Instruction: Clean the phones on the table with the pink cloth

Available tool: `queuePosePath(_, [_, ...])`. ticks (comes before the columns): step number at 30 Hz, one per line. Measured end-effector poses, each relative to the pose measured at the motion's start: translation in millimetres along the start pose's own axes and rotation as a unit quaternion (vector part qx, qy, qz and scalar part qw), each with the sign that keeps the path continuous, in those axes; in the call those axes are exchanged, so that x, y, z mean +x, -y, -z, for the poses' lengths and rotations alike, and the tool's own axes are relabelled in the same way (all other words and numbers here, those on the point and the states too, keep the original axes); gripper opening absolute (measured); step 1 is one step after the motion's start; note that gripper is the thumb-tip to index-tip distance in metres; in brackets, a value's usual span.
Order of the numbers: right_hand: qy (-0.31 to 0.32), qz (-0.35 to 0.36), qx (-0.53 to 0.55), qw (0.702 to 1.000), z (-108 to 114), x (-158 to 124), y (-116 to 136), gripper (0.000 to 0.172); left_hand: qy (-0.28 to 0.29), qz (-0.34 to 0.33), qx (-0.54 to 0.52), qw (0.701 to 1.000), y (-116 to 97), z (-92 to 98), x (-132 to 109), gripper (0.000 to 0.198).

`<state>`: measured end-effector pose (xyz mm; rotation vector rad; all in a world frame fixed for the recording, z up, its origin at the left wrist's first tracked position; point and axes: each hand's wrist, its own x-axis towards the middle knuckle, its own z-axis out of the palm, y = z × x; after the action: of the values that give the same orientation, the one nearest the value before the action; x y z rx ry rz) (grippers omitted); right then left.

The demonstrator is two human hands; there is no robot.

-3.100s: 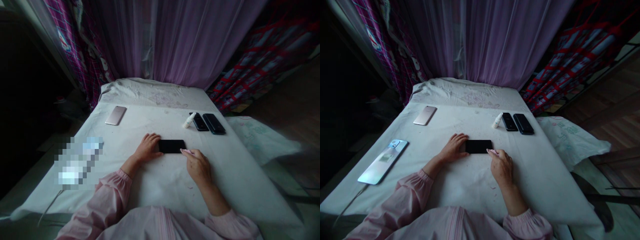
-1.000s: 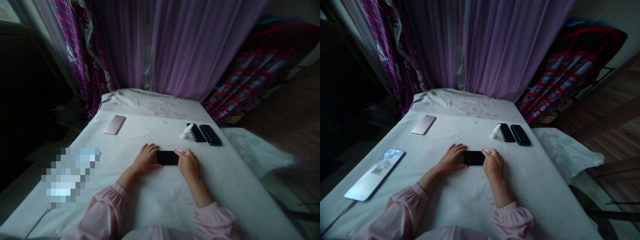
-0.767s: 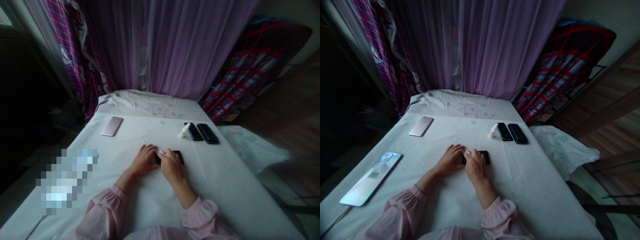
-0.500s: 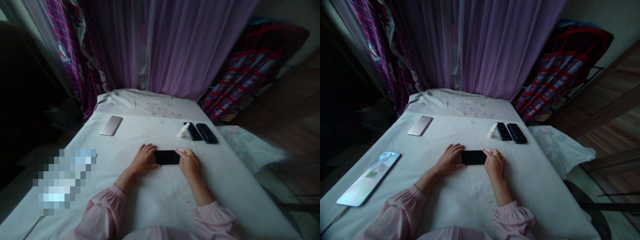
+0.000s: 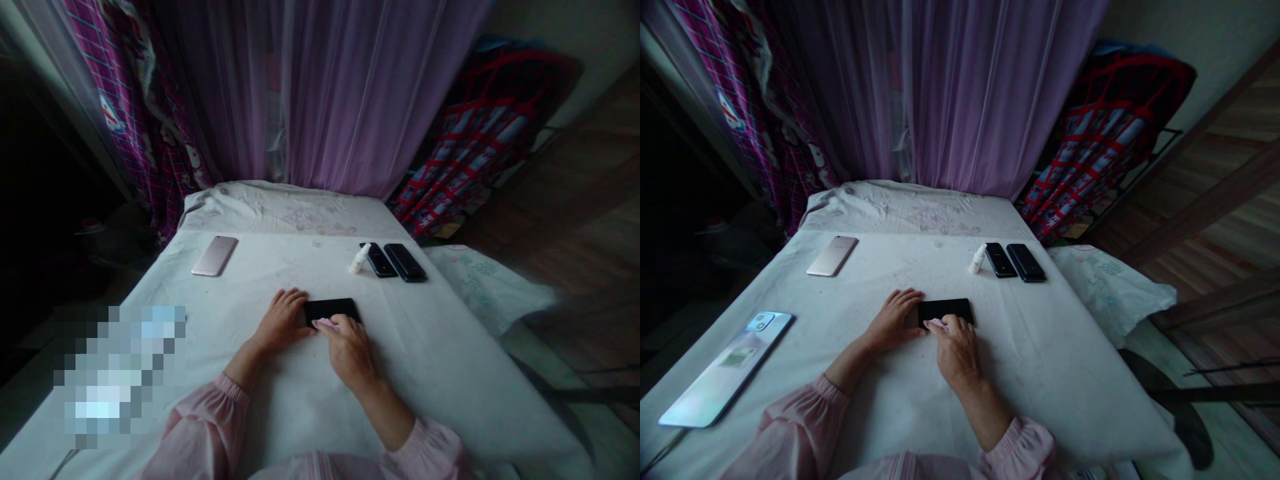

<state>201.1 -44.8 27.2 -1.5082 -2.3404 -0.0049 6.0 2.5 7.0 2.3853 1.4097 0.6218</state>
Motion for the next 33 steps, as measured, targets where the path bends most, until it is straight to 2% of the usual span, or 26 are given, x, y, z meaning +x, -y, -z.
queuePosePath(4, [-0.041,-0.071,-0.033,0.996,6,-7,-42,0.036,0.012,0.0,-0.005,1.0,-1,1.6,0,0.071])
queuePosePath(7, [-0.054,-0.116,-0.054,0.99,7,-3,-55,0.036,0.007,0.0,-0.006,1.0,0,1.6,-1,0.07])
queuePosePath(10, [-0.043,-0.112,-0.041,0.992,4,5,-35,0.035,0.002,-0.003,-0.002,1.0,1,0.0,-1,0.07])
queuePosePath(13, [-0.017,-0.051,0.0,0.999,-1,11,1,0.033,0.0,-0.005,0.007,1.0,2,-1.2,-1,0.071])
queuePosePath(15, [-0.01,-0.016,0.02,1.0,-3,13,17,0.032,-0.002,-0.004,0.011,1.0,2,-0.8,-1,0.069])
queuePosePath(18, [-0.02,-0.011,0.04,0.999,-5,10,8,0.033,-0.005,-0.004,0.014,1.0,-1,1.6,-1,0.067])
queuePosePath(21, [-0.079,-0.079,0.071,0.991,-8,4,-32,0.037,-0.003,-0.014,0.017,1.0,-4,4.5,-1,0.068])
queuePosePath(24, [-0.178,-0.166,0.123,0.962,-13,-2,-69,0.036,-0.006,-0.025,0.017,1.0,-7,6.8,-2,0.064])
queuePosePath(25, [-0.204,-0.168,0.145,0.954,-15,-3,-76,0.035,-0.008,-0.026,0.016,0.999,-8,7.4,-2,0.063])
queuePosePath(29, [-0.268,-0.124,0.22,0.93,-20,-1,-72,0.033,-0.02,-0.021,0.022,0.999,-9,8.6,-3,0.055])
queuePosePath(33, [-0.276,-0.09,0.213,0.933,-18,5,-56,0.033,-0.029,-0.02,0.031,0.999,-10,8.2,-2,0.05])
